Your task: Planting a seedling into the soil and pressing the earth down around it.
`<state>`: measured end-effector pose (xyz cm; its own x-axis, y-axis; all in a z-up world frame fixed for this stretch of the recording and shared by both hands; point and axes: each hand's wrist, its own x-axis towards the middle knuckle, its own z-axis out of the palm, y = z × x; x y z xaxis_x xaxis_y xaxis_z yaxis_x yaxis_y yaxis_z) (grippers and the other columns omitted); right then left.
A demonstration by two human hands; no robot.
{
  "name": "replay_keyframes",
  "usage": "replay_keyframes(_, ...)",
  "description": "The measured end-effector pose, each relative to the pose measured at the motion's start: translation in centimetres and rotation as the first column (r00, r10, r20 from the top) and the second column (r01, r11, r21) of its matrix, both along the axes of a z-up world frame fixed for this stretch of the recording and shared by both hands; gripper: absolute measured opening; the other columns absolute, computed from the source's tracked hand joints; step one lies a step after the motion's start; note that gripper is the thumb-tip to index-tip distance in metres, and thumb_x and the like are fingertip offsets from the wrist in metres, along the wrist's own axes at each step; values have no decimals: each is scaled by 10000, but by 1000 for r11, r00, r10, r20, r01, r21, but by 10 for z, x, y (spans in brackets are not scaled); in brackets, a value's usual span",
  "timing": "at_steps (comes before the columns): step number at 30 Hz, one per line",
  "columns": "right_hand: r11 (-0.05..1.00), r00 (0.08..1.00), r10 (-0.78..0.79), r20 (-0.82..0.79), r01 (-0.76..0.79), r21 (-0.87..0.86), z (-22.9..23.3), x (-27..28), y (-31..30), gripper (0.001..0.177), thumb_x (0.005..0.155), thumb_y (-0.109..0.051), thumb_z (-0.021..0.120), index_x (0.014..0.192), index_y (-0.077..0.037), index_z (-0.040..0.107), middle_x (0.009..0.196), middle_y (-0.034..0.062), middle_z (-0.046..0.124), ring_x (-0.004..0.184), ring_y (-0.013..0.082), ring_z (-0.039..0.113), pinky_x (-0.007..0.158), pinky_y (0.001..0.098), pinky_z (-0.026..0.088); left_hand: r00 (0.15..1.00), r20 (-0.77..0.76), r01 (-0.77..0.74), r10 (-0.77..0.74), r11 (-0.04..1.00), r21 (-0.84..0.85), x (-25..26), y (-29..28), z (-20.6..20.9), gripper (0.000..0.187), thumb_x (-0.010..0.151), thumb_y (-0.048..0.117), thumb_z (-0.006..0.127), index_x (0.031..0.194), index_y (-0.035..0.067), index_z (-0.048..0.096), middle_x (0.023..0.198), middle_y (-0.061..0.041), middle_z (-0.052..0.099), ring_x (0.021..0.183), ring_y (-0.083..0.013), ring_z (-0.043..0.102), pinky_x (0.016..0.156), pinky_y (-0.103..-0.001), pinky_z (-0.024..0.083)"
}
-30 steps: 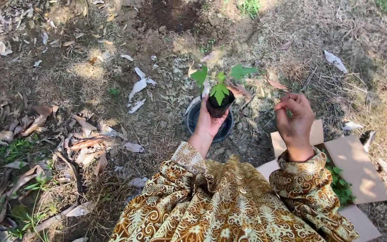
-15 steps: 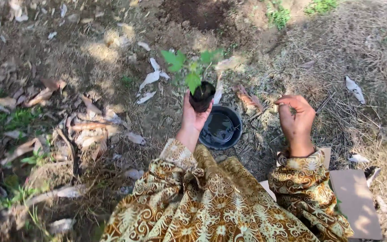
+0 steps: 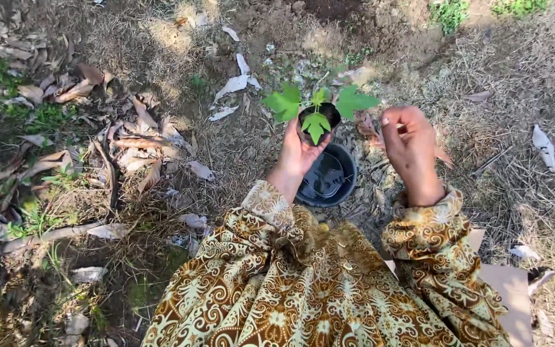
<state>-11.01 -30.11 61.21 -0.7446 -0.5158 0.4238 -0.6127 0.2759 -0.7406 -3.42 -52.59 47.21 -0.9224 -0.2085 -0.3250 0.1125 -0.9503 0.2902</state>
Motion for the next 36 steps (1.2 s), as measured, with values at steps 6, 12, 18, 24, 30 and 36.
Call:
replay_keyframes(6,995,998,-20,54,26,-97,-8,-33,-12,201,915,63,629,999,-73,750,1169,77,691,1117,163,662,889,257,535,1000,-15,15,-14,996,89,-38,-42,-27,549,1011,513,542,1294,47,609,1200,-202,693,962,-360,707,779,-430,603)
replay_keyframes(12,972,978,-152,140,174,-159,-16,-64,-54,268,863,113,627,956,-75,794,1168,83,717,1150,188,662,1025,314,520,996,36,75,-78,994,80,-100,-106,-45,545,1035,491,564,1335,38,600,1247,-195,681,1026,-367,697,825,-446,607)
replay_keyframes(18,862,887,-447,118,462,-209,-50,-113,-144,175,851,73,772,942,-75,784,1200,102,714,1113,189,651,984,315,519,957,58,280,-284,957,70,-192,-204,-61,534,995,508,580,1348,106,585,1276,-147,681,1076,-355,695,852,-473,603)
replay_keyframes(24,762,781,-534,322,610,-218,-56,-115,-220,114,833,18,836,890,-19,745,1143,125,740,1097,208,690,956,343,548,851,192,483,-488,872,75,-250,-251,-63,601,954,530,609,1364,91,586,1322,-169,662,1108,-383,680,867,-468,598)
replay_keyframes(30,730,785,-552,279,618,-293,-60,-83,-206,90,926,19,754,1014,2,765,1157,134,760,1191,222,708,1042,348,535,760,243,585,-602,798,148,-261,-228,-60,596,999,517,590,1394,71,561,1338,-153,656,1159,-336,668,915,-468,589)
replay_keyframes(36,520,505,-787,354,852,-58,-97,-28,-165,111,1092,-55,699,1054,-19,797,1032,102,784,993,109,695,886,269,532,647,131,742,-751,660,119,-249,-189,-88,615,1019,521,518,1388,31,566,1270,-221,679,1041,-384,694,809,-418,590)
